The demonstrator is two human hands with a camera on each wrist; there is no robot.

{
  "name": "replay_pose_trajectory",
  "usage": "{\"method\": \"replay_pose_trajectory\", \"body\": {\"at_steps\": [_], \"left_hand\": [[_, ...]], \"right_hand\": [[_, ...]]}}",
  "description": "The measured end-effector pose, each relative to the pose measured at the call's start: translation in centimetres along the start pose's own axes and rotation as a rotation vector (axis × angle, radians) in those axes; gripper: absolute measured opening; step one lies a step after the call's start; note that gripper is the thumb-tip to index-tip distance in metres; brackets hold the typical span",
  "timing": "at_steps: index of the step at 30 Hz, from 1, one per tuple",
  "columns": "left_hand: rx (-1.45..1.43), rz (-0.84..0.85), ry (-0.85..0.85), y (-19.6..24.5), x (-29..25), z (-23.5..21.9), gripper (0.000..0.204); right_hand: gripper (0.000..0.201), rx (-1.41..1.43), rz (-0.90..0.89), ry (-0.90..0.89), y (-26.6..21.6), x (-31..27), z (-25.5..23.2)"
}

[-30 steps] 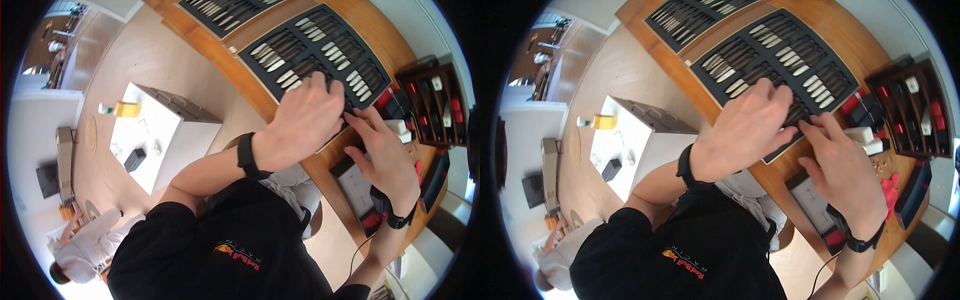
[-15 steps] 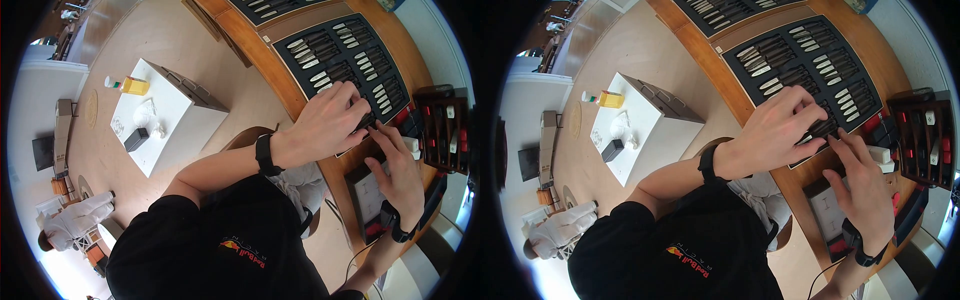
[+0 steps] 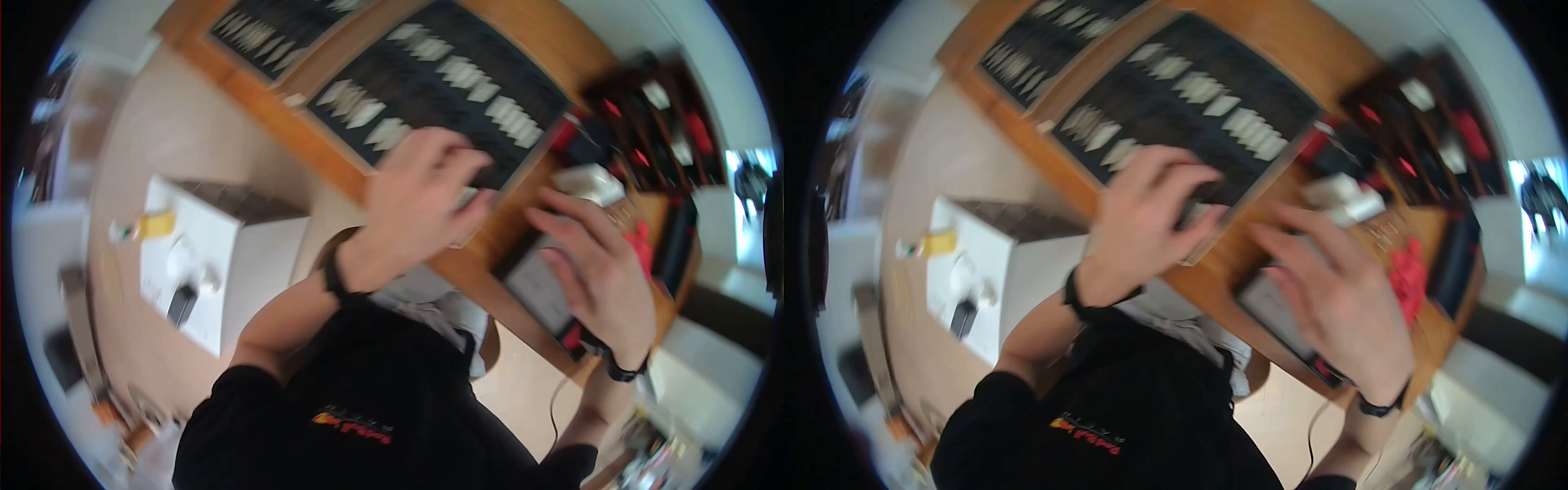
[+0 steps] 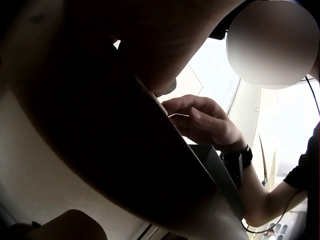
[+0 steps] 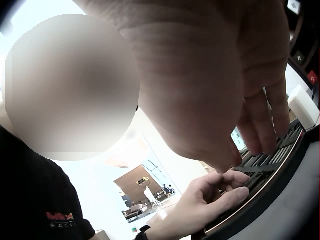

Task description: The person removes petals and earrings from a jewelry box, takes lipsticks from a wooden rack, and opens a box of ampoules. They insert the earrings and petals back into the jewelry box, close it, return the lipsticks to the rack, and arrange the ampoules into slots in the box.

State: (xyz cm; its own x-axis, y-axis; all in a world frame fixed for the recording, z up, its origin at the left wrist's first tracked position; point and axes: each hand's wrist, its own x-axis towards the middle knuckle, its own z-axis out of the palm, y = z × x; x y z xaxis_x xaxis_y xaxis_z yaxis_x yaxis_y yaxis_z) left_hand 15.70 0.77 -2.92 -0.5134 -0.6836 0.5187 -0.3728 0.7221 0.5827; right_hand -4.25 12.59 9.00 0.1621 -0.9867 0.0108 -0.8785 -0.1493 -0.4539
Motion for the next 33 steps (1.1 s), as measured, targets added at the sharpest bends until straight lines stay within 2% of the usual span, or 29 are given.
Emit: {"method": "replay_pose_trajectory", "body": {"at_steps": [2,3,4,6,7,8,9,10,11,12,13,14,15,16,17,18,19,20,22,23,25,26,28,29,30,33], "left_hand": [[0.011,0.015,-0.053,0.5,0.4,-1.2,0.035],[0.114,0.077,-0.029,0.2,0.1,-1.0,0.032],[0.094,0.035,-0.062,0.6,0.0,-1.4,0.032],[-0.026,0.044,-0.061,-1.4,-1.4,-1.4,0.031],[-0.031,0.001,-0.036,-2.5,-2.3,-1.7,0.033],[-0.124,0.109,0.006,-4.4,-3.0,-1.9,0.031],[-0.212,0.040,0.026,-5.8,-4.1,-2.4,0.029],[-0.196,0.105,0.070,-5.4,-4.7,-3.1,0.024],[-0.131,0.182,0.086,-5.3,-5.3,-3.2,0.019],[-0.180,0.176,0.049,-6.2,-6.8,-3.9,0.014],[-0.209,0.217,0.024,-5.9,-7.6,-4.3,0.007],[-0.290,0.308,-0.086,-5.8,-8.2,-4.8,0.004],[-0.313,0.278,-0.146,-6.3,-9.5,-5.0,0.006],[-0.239,0.382,-0.178,-6.8,-11.0,-5.0,0.041],[-0.155,0.478,-0.177,-7.6,-12.2,-4.9,0.036],[-0.214,0.345,-0.289,-7.7,-13.5,-5.1,0.023],[-0.273,0.211,-0.400,-7.9,-14.8,-5.4,0.022],[-0.274,0.222,-0.401,-8.6,-15.8,-5.3,0.022],[-0.194,-0.086,-0.441,-10.4,-18.5,-5.2,0.029],[-0.195,-0.078,-0.442,-12.6,-20.5,-5.4,0.029],[-0.121,-0.502,-0.366,-19.5,-25.0,-6.3,0.035],[-0.064,-0.606,-0.396,-22.4,-27.0,-7.1,0.039],[-0.190,-1.168,-0.422,-27.6,-33.5,-8.5,0.038],[-0.523,-1.180,-0.618,-29.4,-36.5,-9.6,0.033],[-0.521,-1.177,-0.617,-32.0,-38.1,-10.2,0.033],[-0.507,-1.145,-0.672,-33.9,-39.4,-11.2,0.032]], "right_hand": [[0.034,0.007,-0.067,0.049,-0.5,-1.9,0.0],[0.035,-0.005,-0.125,0.125,-0.8,-3.5,0.6],[0.034,-0.001,-0.188,0.154,-1.2,-4.8,0.8],[0.026,0.247,-0.181,0.215,-3.1,-7.9,1.9],[0.023,0.351,-0.170,0.131,-4.0,-9.5,1.5],[0.023,0.441,-0.145,0.059,-4.8,-11.4,1.9],[0.024,0.550,-0.148,-0.016,-5.4,-12.9,3.0],[0.024,0.542,-0.121,0.027,-5.9,-14.5,4.2],[0.026,0.688,-0.069,-0.074,-5.8,-15.9,5.4],[0.028,0.833,-0.023,-0.172,-6.0,-17.5,6.6],[0.028,0.830,-0.016,-0.157,-6.0,-18.7,7.6],[0.029,0.852,0.114,-0.121,-5.9,-19.8,8.6],[0.030,0.874,0.241,-0.087,-5.8,-20.6,9.7],[0.030,0.874,0.239,-0.080,-5.5,-21.3,11.2],[0.031,0.870,0.345,-0.037,-5.3,-21.9,12.9],[0.031,0.863,0.451,0.006,-5.1,-22.3,14.3],[0.031,0.860,0.449,0.016,-5.0,-22.3,15.1],[0.029,0.820,0.508,0.041,-5.0,-22.2,15.9],[0.027,0.780,0.568,0.073,-5.0,-21.7,17.1],[0.028,0.782,0.564,0.056,-4.8,-21.4,17.5],[0.028,0.782,0.564,0.045,-4.5,-20.9,18.3],[0.029,0.777,0.521,0.038,-4.2,-20.7,18.7],[0.030,0.769,0.476,0.035,-3.8,-20.3,19.0],[0.030,0.773,0.484,0.034,-3.7,-20.1,19.1],[0.030,0.777,0.493,0.035,-3.4,-19.9,19.1],[0.030,0.780,0.474,0.040,-2.8,-19.6,19.2]]}}
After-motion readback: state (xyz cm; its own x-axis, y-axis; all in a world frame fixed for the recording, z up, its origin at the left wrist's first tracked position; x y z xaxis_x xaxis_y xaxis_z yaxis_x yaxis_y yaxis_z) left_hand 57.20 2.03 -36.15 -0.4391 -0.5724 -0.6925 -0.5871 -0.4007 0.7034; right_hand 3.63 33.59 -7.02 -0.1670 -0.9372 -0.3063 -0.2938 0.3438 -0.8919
